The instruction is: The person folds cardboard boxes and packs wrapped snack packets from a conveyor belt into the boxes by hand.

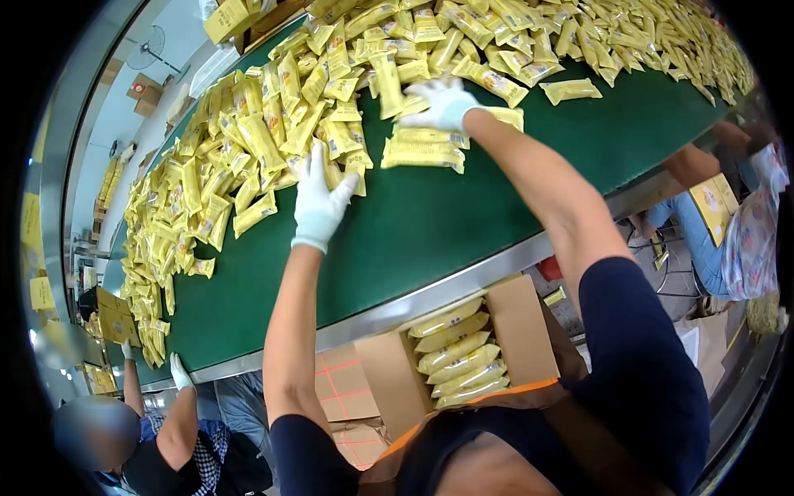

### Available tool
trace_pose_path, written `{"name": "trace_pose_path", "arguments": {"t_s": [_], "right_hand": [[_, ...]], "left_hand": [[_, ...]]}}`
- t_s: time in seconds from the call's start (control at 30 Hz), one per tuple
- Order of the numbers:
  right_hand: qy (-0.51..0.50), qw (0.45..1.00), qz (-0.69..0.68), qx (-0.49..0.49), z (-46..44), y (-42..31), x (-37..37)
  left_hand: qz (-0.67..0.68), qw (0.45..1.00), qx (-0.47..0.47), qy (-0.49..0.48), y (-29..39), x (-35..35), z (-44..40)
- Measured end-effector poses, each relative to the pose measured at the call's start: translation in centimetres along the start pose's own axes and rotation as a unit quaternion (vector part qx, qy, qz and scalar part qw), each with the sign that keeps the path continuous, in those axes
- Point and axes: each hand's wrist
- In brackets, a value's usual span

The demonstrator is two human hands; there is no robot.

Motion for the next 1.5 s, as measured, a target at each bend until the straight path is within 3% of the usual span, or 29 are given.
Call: {"name": "trace_pose_path", "arguments": {"t_s": [0.03,0.07,0.1,0.2,0.23,0.3,0.37,0.43,0.5,0.53,0.6,0.63,0.7,0.8,0.9,0.93,1.0,1.03,1.07,1.13,1.17,1.23,1.27,1.37,1.4,1.43,1.5], "right_hand": [[0.0,0.999,-0.018,-0.028,0.4,-1.8,0.2],[-0.007,0.992,-0.032,-0.118,0.8,-3.2,0.6],[-0.016,0.977,-0.049,-0.206,1.9,-4.1,1.2],[-0.117,0.953,-0.17,-0.223,7.8,-5.2,-1.0],[0.003,0.947,-0.088,-0.31,8.1,-4.6,0.8],[0.088,0.95,0.013,-0.298,10.0,-2.8,2.3],[0.184,0.95,0.064,-0.243,13.1,-1.4,1.6],[0.246,0.95,0.03,-0.188,15.7,-0.1,1.5],[0.202,0.969,-0.054,-0.132,17.7,0.7,1.8],[0.232,0.958,-0.021,-0.17,18.4,0.4,2.2],[0.239,0.948,0.011,-0.212,19.7,-1.2,2.8],[0.235,0.947,0.021,-0.217,20.3,-2.0,2.3],[0.232,0.942,0.063,-0.233,20.9,-2.9,0.7],[0.215,0.934,0.061,-0.28,21.2,-3.5,1.2],[0.208,0.939,0.03,-0.274,20.8,-3.7,1.9],[0.205,0.941,0.018,-0.27,20.6,-3.6,1.8],[0.234,0.928,0.011,-0.291,22.1,-2.3,1.6],[0.247,0.92,0.003,-0.304,22.7,-1.3,1.8],[0.228,0.931,-0.016,-0.286,23.3,-0.2,2.4],[0.189,0.948,-0.054,-0.251,24.0,1.3,3.7],[0.189,0.95,-0.05,-0.244,24.2,1.3,3.4],[0.192,0.953,-0.049,-0.227,24.4,0.8,2.7],[0.204,0.953,-0.045,-0.218,24.4,0.7,2.5],[0.068,0.982,-0.035,-0.174,23.7,1.6,1.3],[0.012,0.98,-0.129,-0.148,23.1,1.7,0.7],[-0.002,0.97,-0.212,-0.121,22.7,0.8,-0.5],[0.04,0.967,-0.218,-0.128,21.1,-1.1,-2.1]], "left_hand": [[0.008,1.0,-0.024,-0.013,-2.8,1.5,-0.3],[-0.066,0.996,-0.038,-0.052,-0.8,0.8,-0.3],[-0.14,0.989,0.009,-0.039,-0.7,1.0,0.7],[-0.08,0.997,0.004,-0.009,-0.7,-0.3,4.4],[-0.133,0.99,-0.035,-0.042,0.5,-1.8,5.5],[-0.143,0.983,-0.075,-0.082,1.6,-4.3,7.8],[-0.166,0.983,-0.027,-0.069,0.0,-5.4,10.2],[-0.342,0.938,0.041,-0.026,2.7,-6.5,11.5],[-0.229,0.964,0.129,0.036,6.5,-7.3,10.7],[-0.091,0.989,0.109,-0.035,8.6,-7.2,10.2],[0.108,0.97,0.11,-0.189,10.9,-4.9,10.1],[0.089,0.943,0.113,-0.3,11.3,-3.6,9.8],[0.037,0.949,0.143,-0.278,11.4,-1.5,10.0],[0.024,0.935,0.066,-0.347,10.6,-2.8,10.3],[0.286,0.885,-0.084,-0.357,8.6,-4.5,10.3],[0.383,0.859,-0.148,-0.306,8.2,-5.1,9.9],[0.363,0.885,-0.243,-0.163,8.0,-5.9,7.9],[0.362,0.897,-0.231,-0.101,8.4,-5.8,6.2],[0.356,0.916,-0.182,-0.021,6.9,-3.9,4.9],[0.283,0.95,-0.128,-0.017,7.2,-1.9,1.6],[0.148,0.987,-0.01,0.054,3.1,2.4,0.4],[-0.11,0.978,-0.154,-0.089,6.7,3.6,-0.8],[-0.113,0.98,-0.134,-0.093,6.4,3.6,-0.6],[-0.07,0.991,-0.068,-0.091,3.9,3.2,1.3],[-0.058,0.986,-0.079,-0.132,3.5,1.9,2.1],[-0.047,0.981,-0.087,-0.17,3.3,0.5,2.9],[-0.095,0.97,-0.066,-0.215,2.7,-1.5,5.3]]}}
Point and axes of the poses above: each hand's wrist, its own z-axis away from the middle knuckle, its own x-axis out of the palm, y = z × x, and after that the axes turned 8 degrees about z, right-handed
